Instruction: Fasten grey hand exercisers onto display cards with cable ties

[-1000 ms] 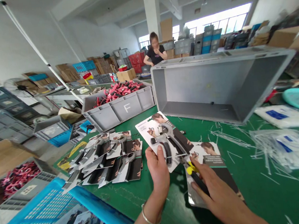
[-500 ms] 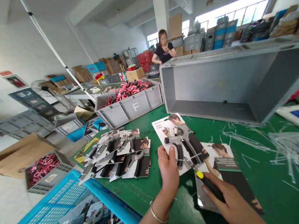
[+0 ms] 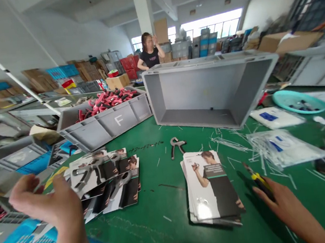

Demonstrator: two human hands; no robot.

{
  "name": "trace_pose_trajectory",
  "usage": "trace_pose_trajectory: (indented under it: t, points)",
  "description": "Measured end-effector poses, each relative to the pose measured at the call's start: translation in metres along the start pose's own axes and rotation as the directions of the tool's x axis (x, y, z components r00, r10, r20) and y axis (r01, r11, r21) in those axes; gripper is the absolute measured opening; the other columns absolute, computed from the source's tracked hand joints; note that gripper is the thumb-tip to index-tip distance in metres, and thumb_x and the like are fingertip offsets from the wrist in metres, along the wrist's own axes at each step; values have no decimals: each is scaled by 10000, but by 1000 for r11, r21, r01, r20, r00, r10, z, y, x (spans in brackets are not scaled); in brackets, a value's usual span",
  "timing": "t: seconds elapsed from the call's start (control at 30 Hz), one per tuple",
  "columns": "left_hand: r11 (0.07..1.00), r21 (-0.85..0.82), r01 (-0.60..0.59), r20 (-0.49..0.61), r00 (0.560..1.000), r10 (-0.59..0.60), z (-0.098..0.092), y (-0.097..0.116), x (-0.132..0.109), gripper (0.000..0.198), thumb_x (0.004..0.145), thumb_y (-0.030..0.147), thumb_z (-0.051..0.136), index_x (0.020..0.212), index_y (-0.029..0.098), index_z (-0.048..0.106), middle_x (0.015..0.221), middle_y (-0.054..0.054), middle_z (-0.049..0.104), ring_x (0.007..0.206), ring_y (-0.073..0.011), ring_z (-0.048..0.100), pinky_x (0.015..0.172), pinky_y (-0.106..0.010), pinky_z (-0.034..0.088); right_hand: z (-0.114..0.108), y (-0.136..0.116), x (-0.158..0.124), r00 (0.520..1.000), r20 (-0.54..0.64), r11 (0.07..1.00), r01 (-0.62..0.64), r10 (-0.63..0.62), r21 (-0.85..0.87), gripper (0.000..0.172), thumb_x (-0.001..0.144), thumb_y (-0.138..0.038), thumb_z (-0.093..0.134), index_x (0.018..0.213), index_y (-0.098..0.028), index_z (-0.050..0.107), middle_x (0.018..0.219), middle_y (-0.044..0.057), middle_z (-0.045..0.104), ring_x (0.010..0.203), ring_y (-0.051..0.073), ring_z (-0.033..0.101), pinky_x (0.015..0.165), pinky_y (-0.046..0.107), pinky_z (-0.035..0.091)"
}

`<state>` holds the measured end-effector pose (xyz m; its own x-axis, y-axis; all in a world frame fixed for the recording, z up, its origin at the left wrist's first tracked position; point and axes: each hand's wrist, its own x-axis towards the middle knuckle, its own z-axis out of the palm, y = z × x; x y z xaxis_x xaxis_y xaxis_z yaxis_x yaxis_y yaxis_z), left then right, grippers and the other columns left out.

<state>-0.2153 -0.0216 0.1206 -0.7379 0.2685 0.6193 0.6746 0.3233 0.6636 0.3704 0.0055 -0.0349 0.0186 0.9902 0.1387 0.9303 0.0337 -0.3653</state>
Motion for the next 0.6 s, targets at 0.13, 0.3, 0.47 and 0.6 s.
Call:
trace_pose_trajectory:
  t: [0.13,0.3,0.47,0.6]
  points:
    - [947,-322,-5,485,858,169,24,33,-101,308,881,393,574,1134,239,654,1151,-54,690,1079,-274,629,1022,-486,448,3,-4,29,979,-40,976,197,-201,-92,568,913,-606,429,1208,-170,641,1288,186,601,1204,383,539,1018,581,389]
    - [815,-368,447,901,389,193,62,73,-235,644,750,433,757,1317,187,575,1390,-172,566,1265,-335,546,1089,-504,389,-2,-39,107,984,66,987,162,-163,22,305,981,-314,415,1095,-162,652,1136,121,635,1023,232,623,954,368,458]
    - [709,-375,598,920,333,206,69,88,-260,642,739,413,779,1321,212,595,1378,-140,584,1290,-345,519,1114,-487,356,15,-32,175,996,86,997,-19,25,-72,220,960,-237,516,1096,-104,627,1182,165,596,1048,244,608,909,389,475]
    - [631,-265,729,963,227,142,65,90,-250,629,771,441,743,1340,229,580,1360,-115,613,1234,-335,572,1037,-458,444,23,-24,199,987,150,997,-54,63,-62,235,953,-332,594,1087,-142,630,1134,77,635,998,213,625,873,423,518]
